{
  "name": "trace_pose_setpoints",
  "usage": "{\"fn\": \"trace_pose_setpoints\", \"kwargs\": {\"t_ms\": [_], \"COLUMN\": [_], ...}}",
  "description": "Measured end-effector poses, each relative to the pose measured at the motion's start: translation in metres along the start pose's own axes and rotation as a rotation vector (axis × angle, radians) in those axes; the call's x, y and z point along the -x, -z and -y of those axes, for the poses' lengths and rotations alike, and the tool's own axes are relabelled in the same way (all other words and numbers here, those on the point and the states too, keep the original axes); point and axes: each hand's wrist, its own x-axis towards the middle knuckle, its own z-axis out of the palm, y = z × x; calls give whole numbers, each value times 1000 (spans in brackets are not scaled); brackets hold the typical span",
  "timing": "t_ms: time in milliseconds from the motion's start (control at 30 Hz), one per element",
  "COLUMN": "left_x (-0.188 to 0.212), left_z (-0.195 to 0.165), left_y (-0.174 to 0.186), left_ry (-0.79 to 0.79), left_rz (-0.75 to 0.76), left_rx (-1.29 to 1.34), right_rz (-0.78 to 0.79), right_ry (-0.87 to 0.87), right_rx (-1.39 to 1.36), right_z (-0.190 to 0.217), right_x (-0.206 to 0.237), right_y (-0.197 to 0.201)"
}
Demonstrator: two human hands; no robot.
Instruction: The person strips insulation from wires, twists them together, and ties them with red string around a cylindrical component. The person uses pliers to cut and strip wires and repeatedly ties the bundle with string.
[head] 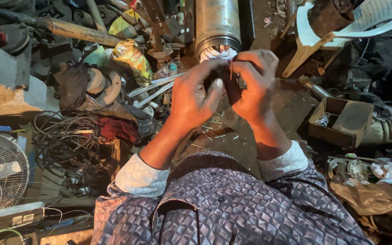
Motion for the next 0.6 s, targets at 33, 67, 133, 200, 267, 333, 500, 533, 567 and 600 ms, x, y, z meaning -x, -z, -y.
{"fn": "trace_pose_setpoints", "kwargs": {"t_ms": [33, 67, 133, 200, 267, 333, 500, 533, 567, 600], "left_x": [0, 0, -1, -2, -5, -7, -7, -6, -6, -5], "left_z": [0, 0, 0, -1, -1, -1, 3, 4, 5, 6], "left_y": [0, 0, 0, 0, 0, -2, -9, -10, -11, -13], "left_ry": [-16, -29, -33, 0, 37, 120, 175, 192, 207, 220], "left_rz": [-10, -21, -15, 22, 37, 44, 14, -3, -20, -36], "left_rx": [-19, -36, -51, -41, -21, -24, -65, -63, -61, -59], "right_rz": [12, 15, 16, 21, 13, -6, -5, -10, -7, -6], "right_ry": [5, 19, 55, 31, -2, -43, -59, -60, -87, -113], "right_rx": [11, 17, 31, 39, 32, 12, 19, 13, 1, -11], "right_z": [0, 1, 1, 1, 1, 0, -3, -2, -2, -1], "right_x": [-1, -2, -3, -1, 2, 6, 13, 14, 15, 15], "right_y": [0, 0, 0, 1, 1, 1, 3, 4, 5, 5]}}
